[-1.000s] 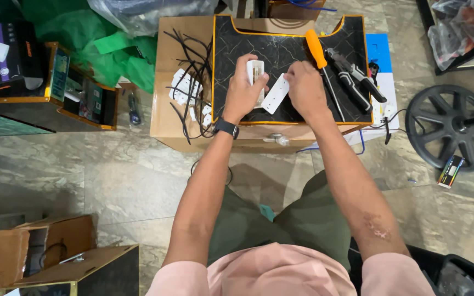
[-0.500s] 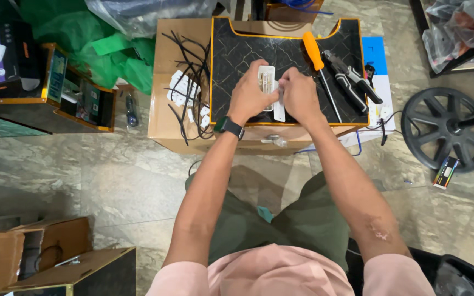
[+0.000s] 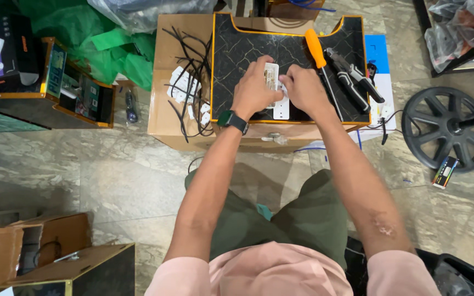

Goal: The person sits on the floor at a low table and repairs power strips. They open the casing of a white power strip by hand, use a screwdriver to unscrew and pry components, sort through loose wires and parts on the table, and continue unscrewing and reassembling the power strip casings.

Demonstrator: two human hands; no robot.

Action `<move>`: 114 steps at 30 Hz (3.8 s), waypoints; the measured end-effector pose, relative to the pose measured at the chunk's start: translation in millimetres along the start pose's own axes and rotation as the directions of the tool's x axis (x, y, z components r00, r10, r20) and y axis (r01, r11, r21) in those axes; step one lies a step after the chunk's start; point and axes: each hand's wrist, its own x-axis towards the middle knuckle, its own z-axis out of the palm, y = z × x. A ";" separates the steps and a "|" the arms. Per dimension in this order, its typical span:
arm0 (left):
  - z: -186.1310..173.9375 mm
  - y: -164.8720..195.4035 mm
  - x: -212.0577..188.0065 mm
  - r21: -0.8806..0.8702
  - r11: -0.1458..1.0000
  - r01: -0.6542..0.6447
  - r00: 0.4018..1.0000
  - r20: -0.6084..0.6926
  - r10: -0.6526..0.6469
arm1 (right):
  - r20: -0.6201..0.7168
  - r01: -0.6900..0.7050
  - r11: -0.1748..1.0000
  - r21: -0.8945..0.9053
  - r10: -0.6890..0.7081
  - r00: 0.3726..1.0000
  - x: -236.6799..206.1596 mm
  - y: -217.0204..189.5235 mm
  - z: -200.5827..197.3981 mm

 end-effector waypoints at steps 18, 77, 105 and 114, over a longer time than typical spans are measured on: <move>13.5 11.6 18.4 0.151 0.980 0.132 0.983 0.104 -0.149 | 0.090 0.009 0.934 -0.357 0.024 0.996 10.4 9.3 0.1; 22.8 -56.2 13.6 -0.502 0.826 -0.256 0.873 -0.487 -0.025 | -0.084 -0.016 0.909 0.417 0.056 0.995 20.4 -8.0 6.0; 13.1 -38.4 13.8 -0.750 0.631 -0.196 0.882 -0.417 -0.222 | -0.067 0.255 0.962 -0.099 -0.262 0.963 44.1 3.7 34.3; 21.0 -34.1 7.7 -0.217 0.954 -0.205 0.867 -0.493 0.074 | -0.229 0.058 0.965 -0.257 -0.119 0.966 34.5 34.1 -9.8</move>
